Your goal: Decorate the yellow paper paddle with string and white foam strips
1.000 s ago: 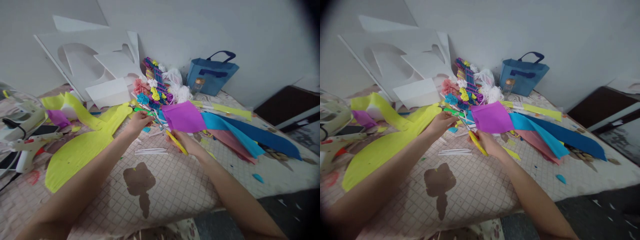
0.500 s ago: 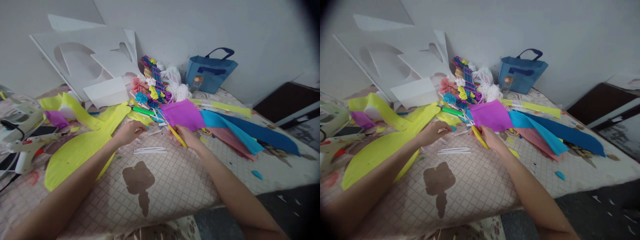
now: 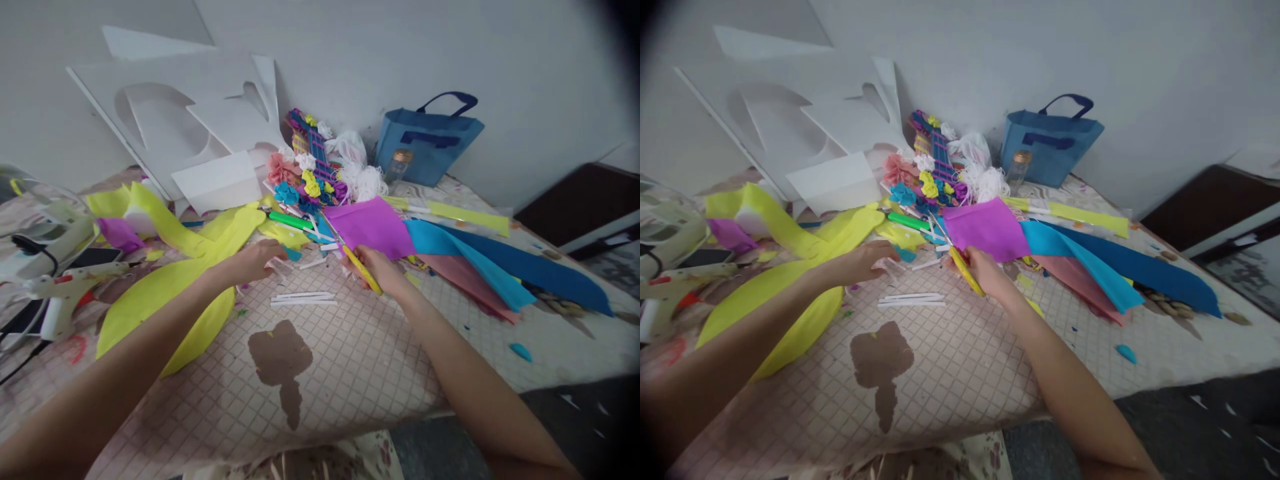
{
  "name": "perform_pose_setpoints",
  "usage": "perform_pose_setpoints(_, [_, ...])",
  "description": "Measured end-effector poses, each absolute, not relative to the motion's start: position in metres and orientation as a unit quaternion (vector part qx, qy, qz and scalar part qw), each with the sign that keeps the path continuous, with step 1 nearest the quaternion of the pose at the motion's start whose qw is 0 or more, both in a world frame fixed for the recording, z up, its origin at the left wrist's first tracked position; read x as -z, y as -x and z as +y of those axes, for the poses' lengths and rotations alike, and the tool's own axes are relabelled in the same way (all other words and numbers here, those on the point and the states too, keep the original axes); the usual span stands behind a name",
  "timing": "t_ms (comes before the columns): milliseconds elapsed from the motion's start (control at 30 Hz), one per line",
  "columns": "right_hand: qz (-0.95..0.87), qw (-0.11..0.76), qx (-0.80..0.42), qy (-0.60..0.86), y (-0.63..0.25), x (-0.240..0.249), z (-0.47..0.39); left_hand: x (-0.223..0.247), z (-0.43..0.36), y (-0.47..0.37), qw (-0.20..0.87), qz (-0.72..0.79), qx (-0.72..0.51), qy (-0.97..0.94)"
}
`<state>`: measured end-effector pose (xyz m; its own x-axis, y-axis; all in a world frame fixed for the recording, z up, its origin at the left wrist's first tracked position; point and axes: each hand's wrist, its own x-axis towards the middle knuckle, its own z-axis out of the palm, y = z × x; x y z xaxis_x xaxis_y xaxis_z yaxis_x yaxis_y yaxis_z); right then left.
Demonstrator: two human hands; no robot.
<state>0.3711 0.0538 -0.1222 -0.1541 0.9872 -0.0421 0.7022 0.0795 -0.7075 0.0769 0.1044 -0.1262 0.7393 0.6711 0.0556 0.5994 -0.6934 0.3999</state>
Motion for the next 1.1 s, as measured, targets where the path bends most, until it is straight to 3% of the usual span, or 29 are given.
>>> perform_pose_setpoints(300, [-0.698,0.236,-0.299,0.606,-0.373,0.123,0.054,0.121,0.092,-0.076,0.146,0.406,-0.093,-0.897])
perform_pose_setpoints(600, [-0.689,0.253,-0.320,0.599,-0.377,0.130,0.057,0.119,0.056,-0.116,0.183,0.400,-0.091,-0.894])
perform_pose_setpoints(800, [-0.663,0.278,-0.342,0.605,-0.378,0.129,0.058,0.113,0.049,-0.104,0.179,0.446,-0.158,-0.862])
perform_pose_setpoints(1100, [-0.616,0.306,-0.371,0.624,-0.374,0.116,0.053,0.103,0.037,-0.098,0.191,0.469,-0.043,-0.861])
